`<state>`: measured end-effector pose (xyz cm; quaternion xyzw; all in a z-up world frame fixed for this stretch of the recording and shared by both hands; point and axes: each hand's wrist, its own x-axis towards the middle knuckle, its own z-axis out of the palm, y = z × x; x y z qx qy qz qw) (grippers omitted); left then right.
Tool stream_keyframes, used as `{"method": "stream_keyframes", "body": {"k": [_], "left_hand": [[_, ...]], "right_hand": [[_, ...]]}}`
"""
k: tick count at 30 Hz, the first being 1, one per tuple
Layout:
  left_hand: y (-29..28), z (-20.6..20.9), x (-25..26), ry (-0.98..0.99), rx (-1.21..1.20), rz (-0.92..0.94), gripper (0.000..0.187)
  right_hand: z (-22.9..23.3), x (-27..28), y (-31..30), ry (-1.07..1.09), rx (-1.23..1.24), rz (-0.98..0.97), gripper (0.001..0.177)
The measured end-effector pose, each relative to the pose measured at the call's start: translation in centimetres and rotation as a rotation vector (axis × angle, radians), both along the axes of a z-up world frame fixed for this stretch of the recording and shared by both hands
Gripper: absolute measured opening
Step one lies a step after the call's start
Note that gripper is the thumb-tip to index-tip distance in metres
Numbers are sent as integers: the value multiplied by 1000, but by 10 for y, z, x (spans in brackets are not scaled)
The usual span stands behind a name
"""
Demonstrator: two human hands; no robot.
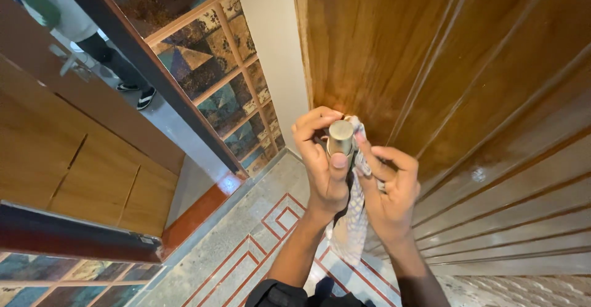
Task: Polishing a carved wooden door with a cloth.
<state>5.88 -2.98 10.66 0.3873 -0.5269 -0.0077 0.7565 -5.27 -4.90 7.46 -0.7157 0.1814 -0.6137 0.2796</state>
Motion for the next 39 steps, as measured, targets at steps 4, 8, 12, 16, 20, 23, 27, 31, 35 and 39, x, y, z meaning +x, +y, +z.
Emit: {"method": "stream_keyframes", "body": {"k": [4,8,12,16,20,23,27,31,35,39], "left_hand": [[-2,-3,-2,37,-51,-78,62],[-7,-2,0,62,-90,-111,64],[-3,-4,-1,71,-100,-47,67],[-2,-1,-2,47,-95,47,69],[3,5,2,-40,-10,146,66],[7,8,4,-68,7,194,70],[6,-6,13,-133,16,249,75],[7,-8,11,-148,32,246,74],[3,-12,8,-113,-10,336,76],[-6,-20,9,5,-115,251,79]], "right_hand": [[-5,-6,5,-150,259,168,37],[44,2,6,-153,142,-53,29],[101,3,2,286,-281,-314,31],[120,-4,-4,291,31,169,38],[77,9,-8,239,79,181,35],[16,26,-11,-30,63,245,35],[-30,32,3,-254,74,142,41],[-34,23,23,-256,157,153,41],[-10,19,27,-367,639,239,30],[-1,-4,10,-704,848,1097,28]]}}
